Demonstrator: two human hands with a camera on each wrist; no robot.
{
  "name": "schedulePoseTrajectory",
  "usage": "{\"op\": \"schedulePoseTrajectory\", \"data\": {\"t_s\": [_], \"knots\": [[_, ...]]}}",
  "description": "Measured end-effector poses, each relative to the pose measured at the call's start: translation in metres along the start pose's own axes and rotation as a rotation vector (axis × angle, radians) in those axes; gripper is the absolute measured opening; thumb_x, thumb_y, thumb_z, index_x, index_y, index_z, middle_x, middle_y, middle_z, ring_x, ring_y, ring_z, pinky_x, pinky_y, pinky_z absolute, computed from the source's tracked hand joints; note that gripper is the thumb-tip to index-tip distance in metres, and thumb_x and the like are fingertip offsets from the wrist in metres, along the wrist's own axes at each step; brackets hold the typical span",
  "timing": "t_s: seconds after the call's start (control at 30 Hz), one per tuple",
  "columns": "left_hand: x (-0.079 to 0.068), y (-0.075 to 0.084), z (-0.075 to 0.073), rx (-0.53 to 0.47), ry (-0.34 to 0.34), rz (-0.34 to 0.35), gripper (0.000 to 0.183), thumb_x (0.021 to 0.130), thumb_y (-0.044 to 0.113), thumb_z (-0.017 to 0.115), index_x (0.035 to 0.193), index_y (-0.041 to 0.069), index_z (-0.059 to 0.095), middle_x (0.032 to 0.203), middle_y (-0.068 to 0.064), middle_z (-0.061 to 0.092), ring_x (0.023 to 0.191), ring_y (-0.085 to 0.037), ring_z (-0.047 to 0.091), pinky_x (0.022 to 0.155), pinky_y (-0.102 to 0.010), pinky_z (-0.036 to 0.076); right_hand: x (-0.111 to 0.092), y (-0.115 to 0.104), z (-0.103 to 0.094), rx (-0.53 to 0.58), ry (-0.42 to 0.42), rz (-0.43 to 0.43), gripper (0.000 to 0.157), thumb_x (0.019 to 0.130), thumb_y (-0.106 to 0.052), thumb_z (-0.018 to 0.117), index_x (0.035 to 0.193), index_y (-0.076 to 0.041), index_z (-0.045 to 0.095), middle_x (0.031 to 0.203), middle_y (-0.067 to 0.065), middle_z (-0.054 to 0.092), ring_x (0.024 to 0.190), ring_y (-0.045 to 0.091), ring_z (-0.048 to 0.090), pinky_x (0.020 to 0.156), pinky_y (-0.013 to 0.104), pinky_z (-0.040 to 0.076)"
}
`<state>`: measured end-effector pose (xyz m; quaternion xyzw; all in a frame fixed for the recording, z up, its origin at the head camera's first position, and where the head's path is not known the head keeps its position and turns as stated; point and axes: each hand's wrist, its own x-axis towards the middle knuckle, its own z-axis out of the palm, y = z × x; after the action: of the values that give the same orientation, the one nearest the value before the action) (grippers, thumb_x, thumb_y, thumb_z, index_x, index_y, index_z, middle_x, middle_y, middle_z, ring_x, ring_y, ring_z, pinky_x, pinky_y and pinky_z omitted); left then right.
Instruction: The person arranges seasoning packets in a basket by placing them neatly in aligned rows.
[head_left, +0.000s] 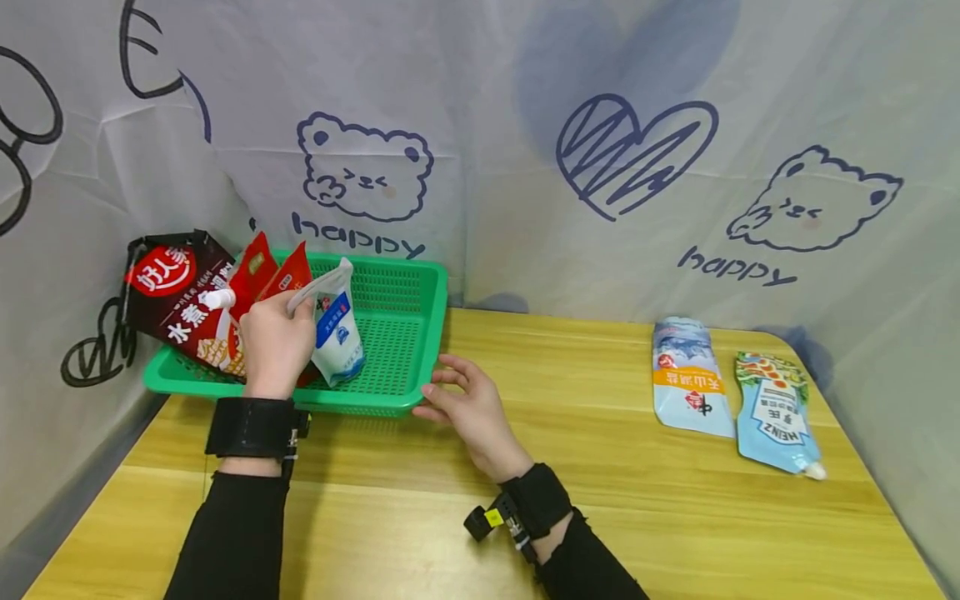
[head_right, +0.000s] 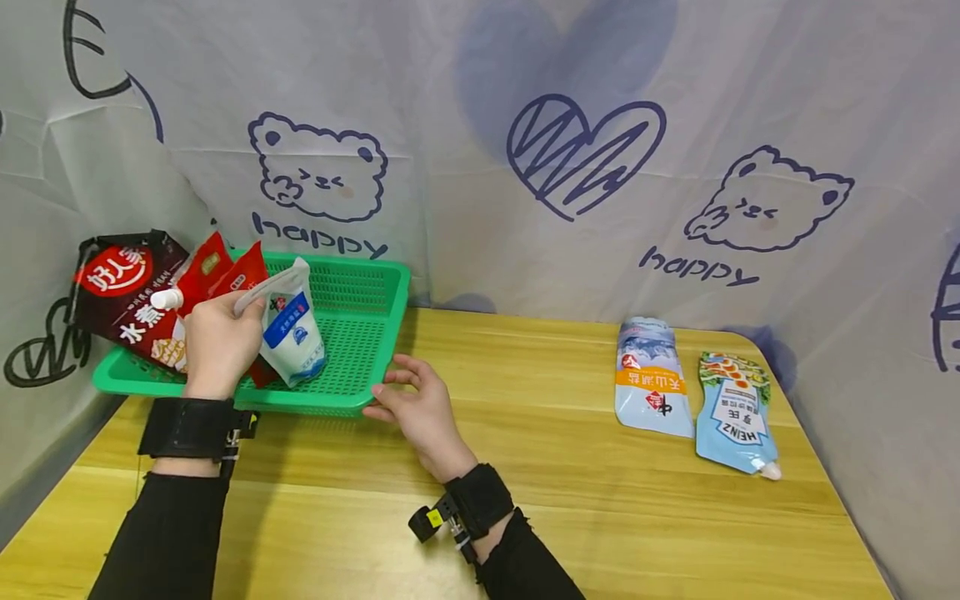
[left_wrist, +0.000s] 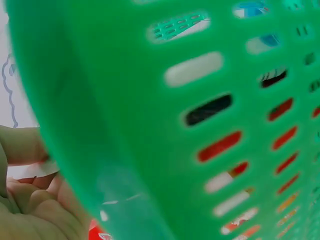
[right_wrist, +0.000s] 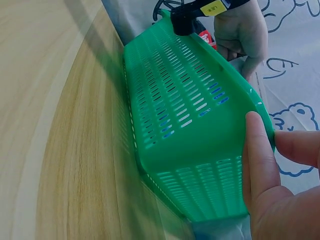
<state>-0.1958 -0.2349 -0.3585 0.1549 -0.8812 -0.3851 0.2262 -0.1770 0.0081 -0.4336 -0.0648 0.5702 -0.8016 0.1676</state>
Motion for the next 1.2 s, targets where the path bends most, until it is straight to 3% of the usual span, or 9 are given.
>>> {"op": "schedulePoseTrajectory", "data": {"t_s": [0.1,0.23,0.3,0.47,0.57,0.7,0.93,1.1,1.2], "knots": [[-0.005,0.000,-0.001,-0.006,0.001,0.015,0.035,0.107,0.018,0.055,0.130,-0.004,0.070,0.111,-0.029,0.073,0.091,-0.046,0.067,0.056,-0.039,0.049,0.000,0.000,0.000,0.005,-0.002,0.002,0.058,0.100,0.009,0.061,0.153,0.001,0.040,0.120,0.016,0.053,0.093,0.028,0.068,0.085,0.037,0.062],[-0.009,0.001,-0.001,-0.021,0.003,0.030,0.035,0.107,0.014,0.054,0.135,-0.003,0.067,0.123,-0.029,0.070,0.107,-0.049,0.067,0.079,-0.055,0.057,-0.001,0.000,-0.001,0.005,-0.003,0.002,0.057,0.100,0.009,0.061,0.153,0.001,0.040,0.120,0.016,0.053,0.093,0.027,0.068,0.086,0.037,0.062],[-0.011,0.002,-0.001,-0.025,0.003,0.029,0.036,0.107,0.013,0.054,0.138,-0.002,0.065,0.128,-0.028,0.068,0.113,-0.049,0.065,0.087,-0.060,0.056,-0.001,0.000,-0.002,0.003,-0.005,0.001,0.057,0.100,0.009,0.060,0.153,0.001,0.040,0.120,0.016,0.054,0.093,0.027,0.069,0.086,0.037,0.062],[-0.016,0.006,-0.002,-0.027,0.009,0.037,0.041,0.107,0.012,0.054,0.146,0.002,0.058,0.140,-0.025,0.062,0.122,-0.048,0.062,0.093,-0.061,0.055,-0.001,-0.001,-0.003,0.001,-0.012,0.002,0.058,0.100,0.009,0.061,0.154,0.001,0.040,0.120,0.017,0.054,0.090,0.023,0.069,0.086,0.037,0.062],[-0.024,0.011,-0.004,-0.019,0.031,0.096,0.044,0.106,0.009,0.056,0.149,0.000,0.055,0.145,-0.024,0.059,0.128,-0.049,0.058,0.100,-0.062,0.051,-0.001,-0.003,-0.006,-0.002,-0.029,0.009,0.059,0.100,0.009,0.061,0.154,0.001,0.040,0.121,0.016,0.055,0.089,0.021,0.069,0.087,0.037,0.062],[-0.039,0.020,-0.004,-0.006,0.110,0.198,0.046,0.102,0.003,0.058,0.148,-0.004,0.053,0.151,-0.024,0.052,0.135,-0.049,0.051,0.108,-0.067,0.042,0.000,-0.005,-0.011,-0.048,-0.062,0.009,0.058,0.100,0.006,0.061,0.155,-0.001,0.042,0.125,0.018,0.057,0.091,0.021,0.070,0.088,0.038,0.062],[-0.064,0.028,0.019,-0.010,0.263,0.375,0.044,0.099,0.002,0.064,0.142,-0.005,0.058,0.153,-0.023,0.046,0.138,-0.041,0.048,0.098,-0.064,0.052,0.001,-0.011,-0.025,-0.273,-0.061,-0.100,0.054,0.100,-0.002,0.063,0.151,0.002,0.048,0.135,0.025,0.060,0.108,0.041,0.068,0.087,0.043,0.062],[-0.076,0.028,0.041,-0.035,0.245,0.452,0.039,0.098,0.001,0.065,0.137,-0.003,0.063,0.142,-0.022,0.055,0.119,-0.038,0.061,0.073,-0.052,0.059,-0.001,-0.020,-0.035,-0.375,0.007,-0.222,0.050,0.100,-0.002,0.063,0.148,0.001,0.051,0.135,0.025,0.061,0.109,0.038,0.068,0.088,0.047,0.061],[-0.083,0.029,0.052,-0.019,0.212,0.484,0.037,0.097,0.001,0.067,0.135,0.000,0.066,0.131,-0.021,0.060,0.096,-0.035,0.066,0.053,-0.042,0.049,-0.003,-0.027,-0.042,-0.407,0.059,-0.290,0.047,0.100,-0.001,0.064,0.146,-0.001,0.055,0.133,0.022,0.063,0.109,0.037,0.068,0.086,0.043,0.061]]}}
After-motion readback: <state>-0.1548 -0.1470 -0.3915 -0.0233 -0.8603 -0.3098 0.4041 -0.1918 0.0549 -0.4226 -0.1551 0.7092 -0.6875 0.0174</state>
